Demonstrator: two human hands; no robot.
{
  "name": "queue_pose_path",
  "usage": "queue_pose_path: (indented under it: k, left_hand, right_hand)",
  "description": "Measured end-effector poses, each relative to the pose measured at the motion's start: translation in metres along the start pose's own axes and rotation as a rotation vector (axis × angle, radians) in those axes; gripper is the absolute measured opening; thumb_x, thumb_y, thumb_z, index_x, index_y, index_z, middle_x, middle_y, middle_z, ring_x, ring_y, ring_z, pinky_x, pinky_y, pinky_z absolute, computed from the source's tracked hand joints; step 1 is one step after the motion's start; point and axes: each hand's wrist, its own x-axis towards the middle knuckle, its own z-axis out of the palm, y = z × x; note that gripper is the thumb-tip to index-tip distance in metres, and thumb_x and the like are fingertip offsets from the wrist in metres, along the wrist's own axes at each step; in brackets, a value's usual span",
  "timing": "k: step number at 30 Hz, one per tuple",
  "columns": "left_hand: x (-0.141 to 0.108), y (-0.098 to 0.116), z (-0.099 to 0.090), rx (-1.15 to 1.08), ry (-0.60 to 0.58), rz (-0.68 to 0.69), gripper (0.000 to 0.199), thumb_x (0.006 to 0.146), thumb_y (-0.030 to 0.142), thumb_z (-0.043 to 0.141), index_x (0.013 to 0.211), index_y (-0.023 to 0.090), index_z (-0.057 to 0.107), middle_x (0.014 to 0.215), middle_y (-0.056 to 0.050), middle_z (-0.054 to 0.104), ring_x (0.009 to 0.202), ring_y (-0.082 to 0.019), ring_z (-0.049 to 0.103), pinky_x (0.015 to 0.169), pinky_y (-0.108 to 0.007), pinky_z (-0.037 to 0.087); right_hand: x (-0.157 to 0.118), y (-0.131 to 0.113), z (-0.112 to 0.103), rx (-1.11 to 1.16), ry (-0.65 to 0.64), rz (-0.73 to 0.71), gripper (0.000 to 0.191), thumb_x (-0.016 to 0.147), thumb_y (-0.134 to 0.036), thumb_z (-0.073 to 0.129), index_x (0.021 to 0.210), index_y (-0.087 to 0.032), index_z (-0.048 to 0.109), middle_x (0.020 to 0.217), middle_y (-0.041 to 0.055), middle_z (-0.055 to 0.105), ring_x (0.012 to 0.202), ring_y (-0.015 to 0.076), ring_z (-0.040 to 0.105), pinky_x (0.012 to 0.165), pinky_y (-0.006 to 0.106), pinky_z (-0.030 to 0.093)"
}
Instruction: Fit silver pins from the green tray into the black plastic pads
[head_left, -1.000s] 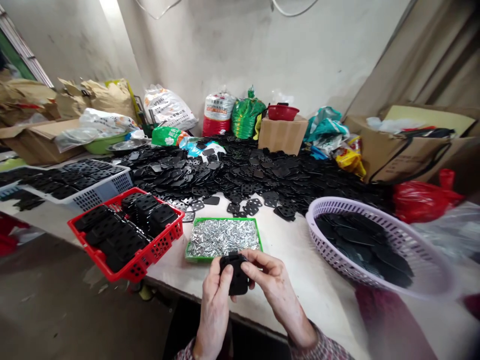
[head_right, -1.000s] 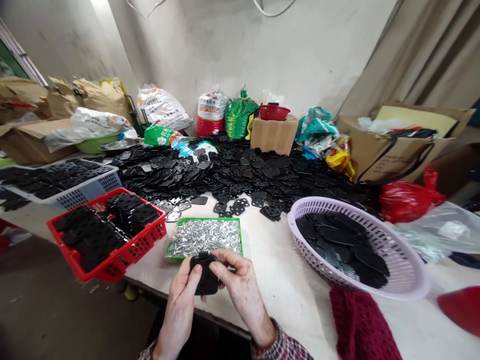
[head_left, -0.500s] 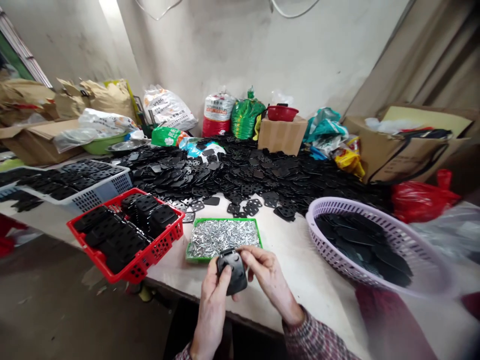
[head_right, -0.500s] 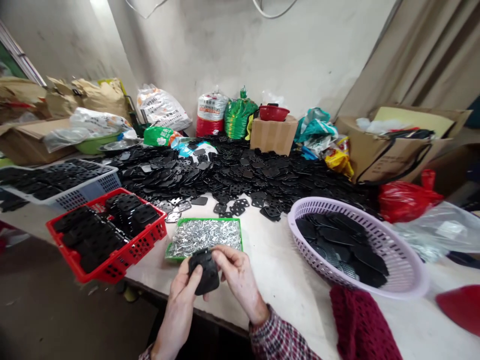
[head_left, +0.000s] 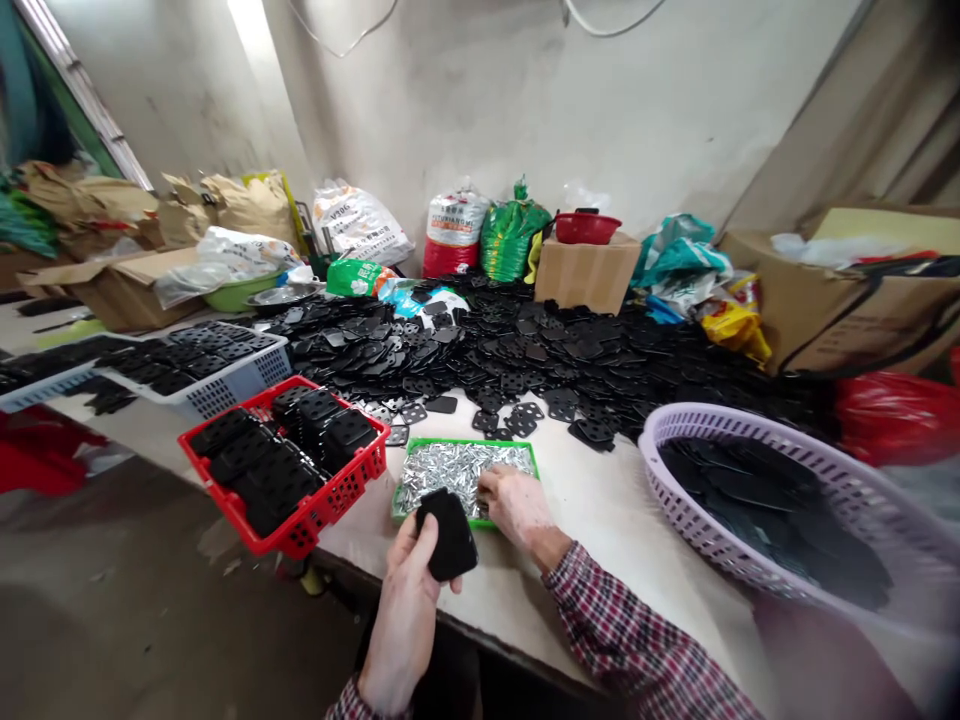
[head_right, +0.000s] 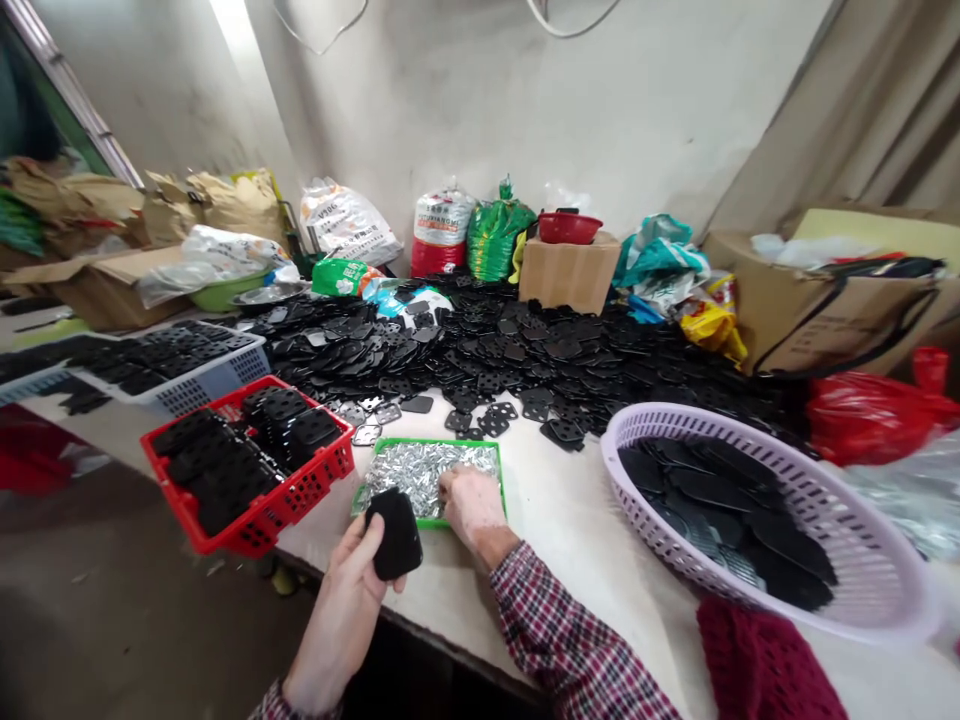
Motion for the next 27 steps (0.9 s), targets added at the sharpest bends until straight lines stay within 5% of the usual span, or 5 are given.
queue_pose_path:
  k: [10,13,18,27]
  left_hand:
    - [0.001,-0.007,0.0,-0.01,-0.088,-0.1,0.035,0.079,0.038,0.071,0.108,0.018,0.065,0.087,-0.003,0.062,0.063,-0.011,0.053,0.046,-0.021,0.039]
    - [0.001,-0.007,0.0,-0.044,-0.142,-0.125,0.028,0.082,0.038,0.068,0.102,0.018,0.066,0.08,-0.001,0.06,0.061,-0.01,0.052,0.045,-0.02,0.038]
    - [-0.003,-0.008,0.004,0.068,-0.188,-0.072,0.033,0.084,0.037,0.066,0.112,0.019,0.064,0.093,-0.004,0.063,0.066,-0.011,0.052,0.047,-0.02,0.04]
    - [-0.006,-0.006,0.015,0.098,-0.28,-0.07,0.03,0.087,0.036,0.062,0.111,0.019,0.064,0.089,-0.003,0.061,0.067,-0.01,0.048,0.048,-0.019,0.039]
  right_hand:
    - [-0.009,0.024,-0.013,0.195,0.085,0.013,0.016,0.082,-0.013,0.054,0.075,-0.019,0.067,0.085,0.0039,0.066,0.078,0.0181,0.057,0.069,0.028,0.042]
    - [-0.016,0.016,-0.022,0.351,0.078,0.006,0.015,0.086,-0.02,0.051,0.084,-0.018,0.066,0.083,0.0016,0.065,0.071,0.0146,0.057,0.062,0.024,0.043]
    - [-0.035,-0.006,-0.039,0.972,-0.015,-0.013,0.006,0.08,-0.021,0.06,0.078,-0.018,0.064,0.071,-0.0028,0.056,0.064,0.0117,0.05,0.059,0.022,0.04]
    - [-0.046,-0.013,-0.049,1.115,0.011,0.031,0.019,0.073,-0.025,0.069,0.091,-0.019,0.072,0.084,0.0006,0.065,0.08,0.0169,0.059,0.076,0.029,0.048]
